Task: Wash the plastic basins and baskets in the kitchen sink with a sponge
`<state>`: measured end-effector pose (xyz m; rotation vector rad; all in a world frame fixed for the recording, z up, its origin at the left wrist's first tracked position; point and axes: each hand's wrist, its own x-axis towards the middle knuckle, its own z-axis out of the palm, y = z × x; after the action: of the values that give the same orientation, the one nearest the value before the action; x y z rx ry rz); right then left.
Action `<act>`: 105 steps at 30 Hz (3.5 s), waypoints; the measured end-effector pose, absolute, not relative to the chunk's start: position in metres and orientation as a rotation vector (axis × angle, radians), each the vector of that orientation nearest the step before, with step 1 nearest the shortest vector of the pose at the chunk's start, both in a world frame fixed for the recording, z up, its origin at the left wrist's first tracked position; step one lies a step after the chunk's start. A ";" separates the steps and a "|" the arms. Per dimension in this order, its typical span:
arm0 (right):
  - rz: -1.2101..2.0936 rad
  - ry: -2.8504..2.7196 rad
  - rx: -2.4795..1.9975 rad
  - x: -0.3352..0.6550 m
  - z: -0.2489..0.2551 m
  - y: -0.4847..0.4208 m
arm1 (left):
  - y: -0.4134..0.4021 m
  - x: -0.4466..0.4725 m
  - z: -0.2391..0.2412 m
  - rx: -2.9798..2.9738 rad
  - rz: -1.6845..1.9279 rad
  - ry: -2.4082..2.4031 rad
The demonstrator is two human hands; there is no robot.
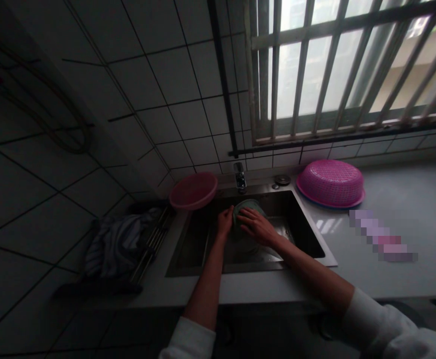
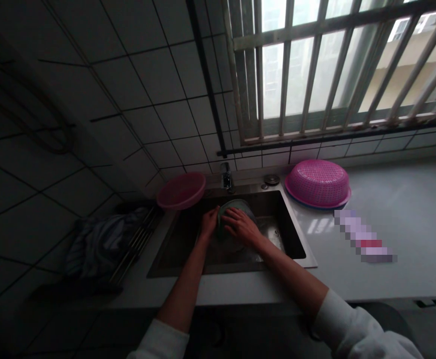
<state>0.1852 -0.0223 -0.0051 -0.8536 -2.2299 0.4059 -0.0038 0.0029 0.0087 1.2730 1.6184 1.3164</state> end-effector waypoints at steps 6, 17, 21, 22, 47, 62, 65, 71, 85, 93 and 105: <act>0.658 -1.789 -1.248 0.214 -0.026 0.013 | -0.001 0.002 0.014 1.293 1.238 1.645; 0.455 -2.065 -1.026 0.188 -0.020 -0.009 | -0.003 0.002 0.015 1.334 1.284 1.688; 0.682 -1.811 -1.239 0.215 -0.030 0.014 | -0.005 0.003 0.018 1.305 1.233 1.706; 0.709 -1.801 -1.260 0.218 -0.032 0.016 | -0.005 0.003 0.018 1.297 1.218 1.706; 0.672 -1.764 -1.111 0.218 -0.037 0.019 | 0.006 0.001 0.007 1.466 1.313 1.551; 0.742 -1.767 -1.149 0.226 -0.031 0.019 | -0.003 0.000 0.021 1.187 1.052 1.758; 0.657 -1.799 -1.174 0.218 -0.027 0.010 | -0.001 0.001 0.020 1.199 1.100 1.704; 0.382 -2.230 -0.841 0.187 -0.007 -0.022 | -0.002 0.001 0.019 1.268 1.199 1.652; 0.407 -2.209 -0.919 0.192 -0.006 -0.022 | -0.003 0.003 0.019 1.220 1.195 1.644; 0.694 -1.804 -1.188 0.223 -0.022 0.011 | -0.007 0.006 0.022 1.156 1.097 1.671; 0.525 -2.119 -0.961 0.206 -0.009 -0.010 | -0.009 -0.003 0.022 1.225 1.180 1.858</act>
<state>0.2058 -0.0098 -0.0094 -0.9611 -2.1195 0.5254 -0.0033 -0.0088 0.0222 1.2246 1.8575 1.1797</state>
